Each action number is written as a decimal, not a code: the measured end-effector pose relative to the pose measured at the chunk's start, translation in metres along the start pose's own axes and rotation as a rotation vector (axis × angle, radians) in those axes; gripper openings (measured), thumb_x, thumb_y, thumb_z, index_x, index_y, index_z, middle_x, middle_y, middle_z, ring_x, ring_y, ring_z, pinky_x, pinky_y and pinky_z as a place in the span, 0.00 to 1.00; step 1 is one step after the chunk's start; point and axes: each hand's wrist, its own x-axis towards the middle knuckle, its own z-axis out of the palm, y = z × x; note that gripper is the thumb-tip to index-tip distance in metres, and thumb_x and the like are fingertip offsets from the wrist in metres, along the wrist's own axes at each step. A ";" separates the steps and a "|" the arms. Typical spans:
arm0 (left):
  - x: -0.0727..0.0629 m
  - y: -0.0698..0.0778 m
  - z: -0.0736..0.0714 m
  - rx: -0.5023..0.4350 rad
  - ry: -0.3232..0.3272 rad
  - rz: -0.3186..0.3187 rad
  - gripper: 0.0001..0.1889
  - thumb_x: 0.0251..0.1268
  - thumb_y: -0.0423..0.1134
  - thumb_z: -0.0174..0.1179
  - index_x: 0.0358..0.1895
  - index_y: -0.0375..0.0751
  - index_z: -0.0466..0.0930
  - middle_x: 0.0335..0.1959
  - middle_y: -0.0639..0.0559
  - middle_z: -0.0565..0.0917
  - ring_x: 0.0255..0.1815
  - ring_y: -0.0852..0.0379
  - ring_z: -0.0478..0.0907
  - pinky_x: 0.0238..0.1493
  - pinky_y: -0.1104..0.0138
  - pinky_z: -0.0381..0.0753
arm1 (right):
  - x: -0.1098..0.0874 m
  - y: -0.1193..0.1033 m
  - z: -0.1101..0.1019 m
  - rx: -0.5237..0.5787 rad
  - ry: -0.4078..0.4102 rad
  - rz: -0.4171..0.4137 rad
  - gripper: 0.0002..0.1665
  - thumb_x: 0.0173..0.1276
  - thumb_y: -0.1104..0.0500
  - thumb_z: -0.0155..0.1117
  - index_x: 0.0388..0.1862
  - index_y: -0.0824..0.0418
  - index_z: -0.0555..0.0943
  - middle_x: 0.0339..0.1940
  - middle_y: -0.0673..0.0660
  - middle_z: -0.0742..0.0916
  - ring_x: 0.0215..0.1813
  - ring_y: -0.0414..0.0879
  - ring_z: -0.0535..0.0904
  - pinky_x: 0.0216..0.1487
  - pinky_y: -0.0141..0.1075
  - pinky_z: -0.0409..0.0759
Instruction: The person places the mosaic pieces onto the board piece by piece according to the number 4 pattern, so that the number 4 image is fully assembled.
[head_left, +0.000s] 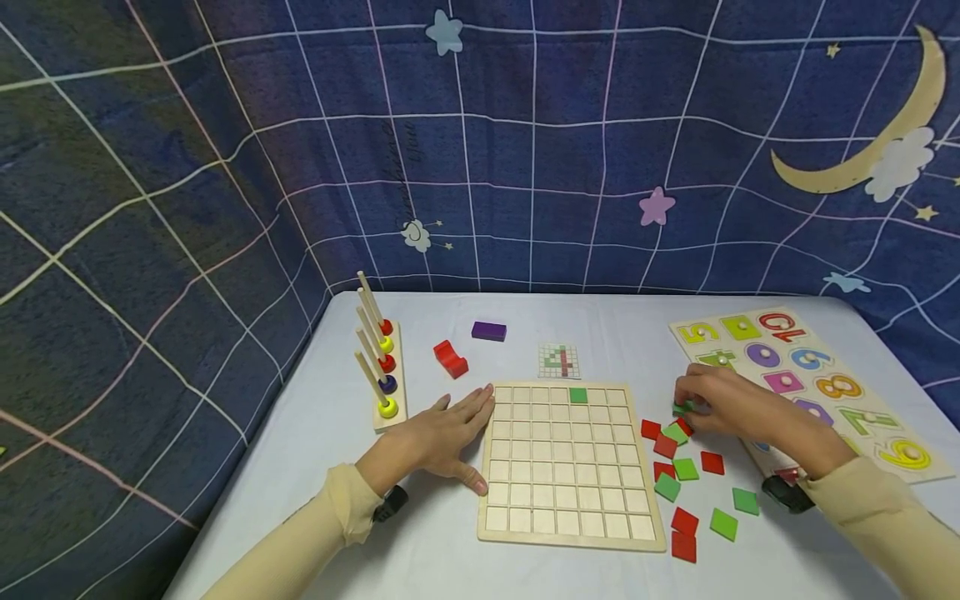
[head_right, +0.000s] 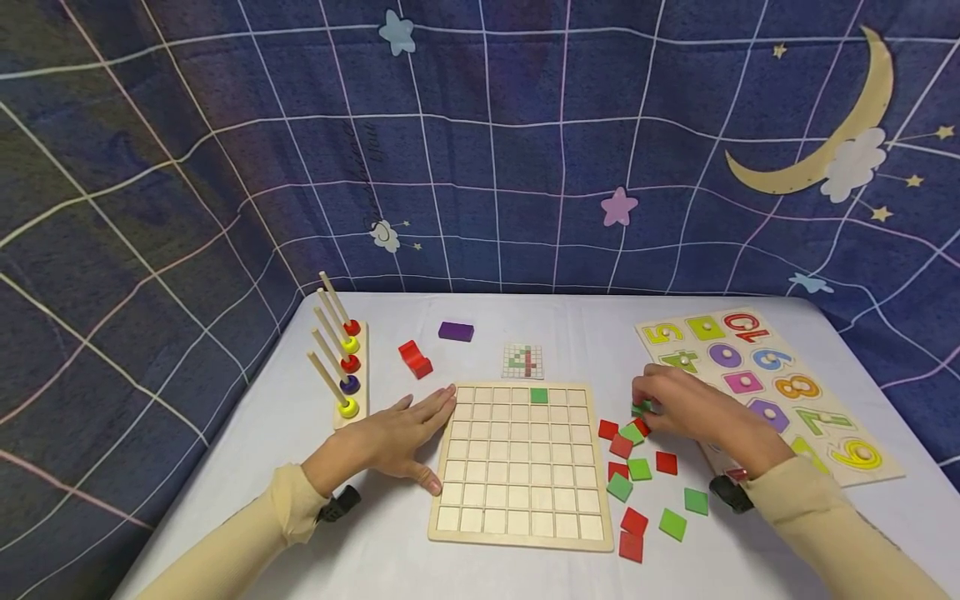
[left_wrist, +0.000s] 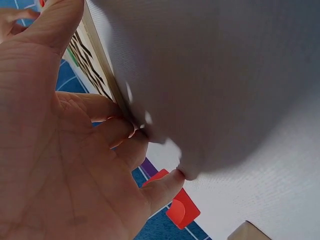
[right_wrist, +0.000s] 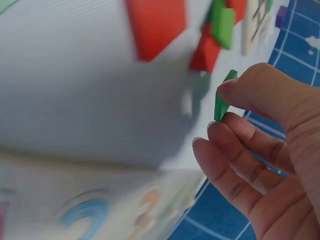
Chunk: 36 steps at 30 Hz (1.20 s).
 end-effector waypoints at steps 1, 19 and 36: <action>0.000 0.000 0.000 -0.001 0.001 -0.001 0.70 0.54 0.77 0.69 0.89 0.42 0.41 0.93 0.49 0.39 0.93 0.53 0.42 0.90 0.44 0.52 | 0.003 -0.003 -0.001 -0.002 0.005 -0.010 0.09 0.62 0.64 0.79 0.39 0.54 0.88 0.35 0.47 0.83 0.36 0.38 0.73 0.36 0.30 0.79; 0.000 0.001 0.001 -0.009 -0.001 -0.008 0.70 0.54 0.75 0.71 0.89 0.42 0.43 0.93 0.49 0.40 0.93 0.52 0.42 0.90 0.45 0.51 | 0.077 -0.075 0.012 0.016 -0.004 -0.317 0.07 0.65 0.69 0.75 0.38 0.58 0.87 0.34 0.52 0.84 0.33 0.38 0.72 0.34 0.29 0.76; -0.001 0.002 0.001 0.008 -0.007 -0.034 0.69 0.54 0.76 0.70 0.90 0.44 0.42 0.93 0.51 0.40 0.93 0.54 0.41 0.91 0.47 0.50 | 0.104 -0.104 0.036 -0.106 -0.014 -0.364 0.06 0.64 0.68 0.78 0.37 0.60 0.89 0.34 0.52 0.85 0.34 0.35 0.73 0.37 0.30 0.80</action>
